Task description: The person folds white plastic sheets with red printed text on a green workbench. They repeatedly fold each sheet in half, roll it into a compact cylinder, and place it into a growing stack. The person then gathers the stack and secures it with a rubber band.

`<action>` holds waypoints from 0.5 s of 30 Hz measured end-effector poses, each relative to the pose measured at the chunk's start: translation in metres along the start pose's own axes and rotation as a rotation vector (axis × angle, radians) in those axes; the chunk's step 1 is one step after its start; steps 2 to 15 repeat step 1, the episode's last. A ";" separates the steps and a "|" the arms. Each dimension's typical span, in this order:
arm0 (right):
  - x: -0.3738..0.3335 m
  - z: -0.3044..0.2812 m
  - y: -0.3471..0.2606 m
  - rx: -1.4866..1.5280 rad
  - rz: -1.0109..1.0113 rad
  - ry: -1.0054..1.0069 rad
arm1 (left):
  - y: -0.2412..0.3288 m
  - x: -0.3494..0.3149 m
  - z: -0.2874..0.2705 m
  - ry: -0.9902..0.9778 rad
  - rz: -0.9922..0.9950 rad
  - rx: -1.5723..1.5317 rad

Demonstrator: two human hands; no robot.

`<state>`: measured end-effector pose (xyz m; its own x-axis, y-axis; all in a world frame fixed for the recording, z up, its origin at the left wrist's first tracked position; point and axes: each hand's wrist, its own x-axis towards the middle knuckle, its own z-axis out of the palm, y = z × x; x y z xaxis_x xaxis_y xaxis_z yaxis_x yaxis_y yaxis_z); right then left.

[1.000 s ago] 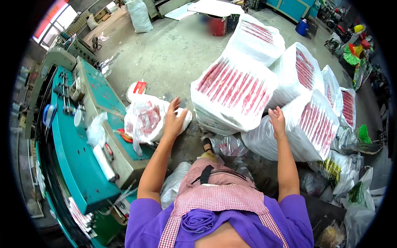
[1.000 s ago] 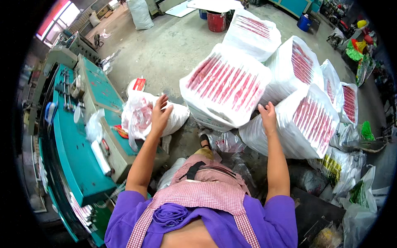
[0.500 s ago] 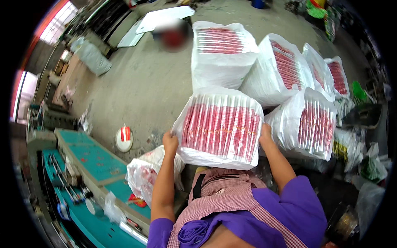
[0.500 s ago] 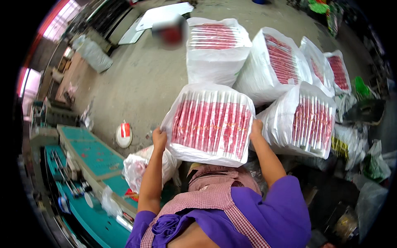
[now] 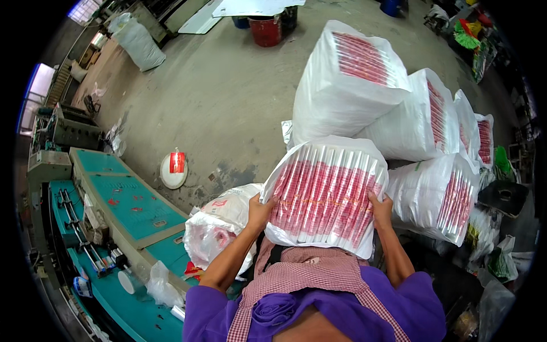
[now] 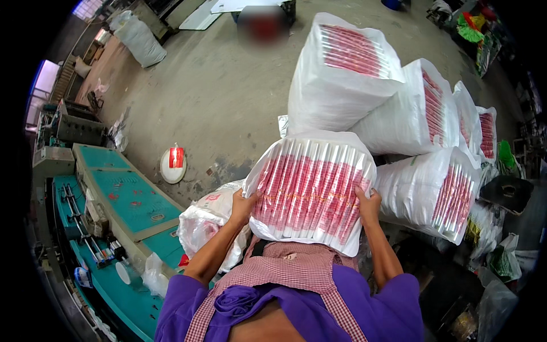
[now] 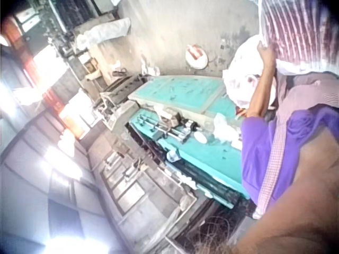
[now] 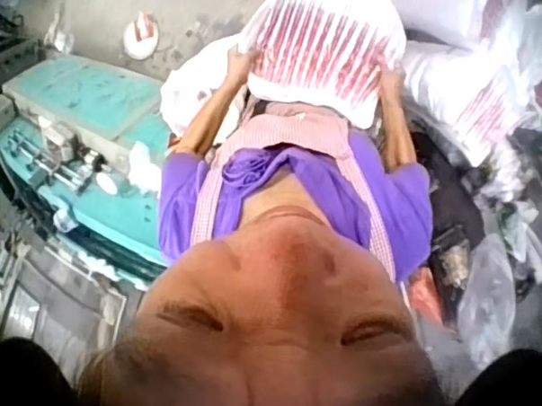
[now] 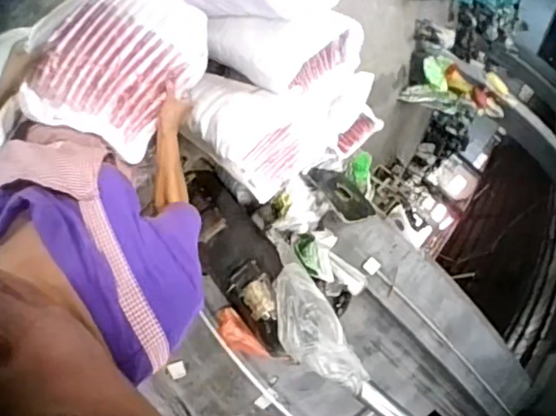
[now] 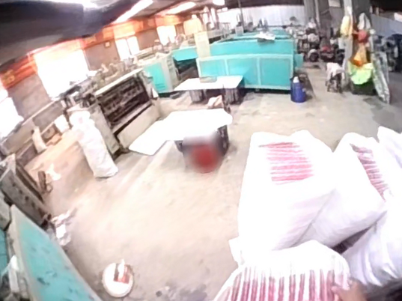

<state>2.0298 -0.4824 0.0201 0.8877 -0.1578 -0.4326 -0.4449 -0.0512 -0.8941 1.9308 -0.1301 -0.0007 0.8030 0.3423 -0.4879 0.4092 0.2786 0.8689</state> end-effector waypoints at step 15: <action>0.000 0.002 -0.001 -0.007 0.015 -0.013 | -0.008 -0.001 -0.005 0.017 0.007 0.025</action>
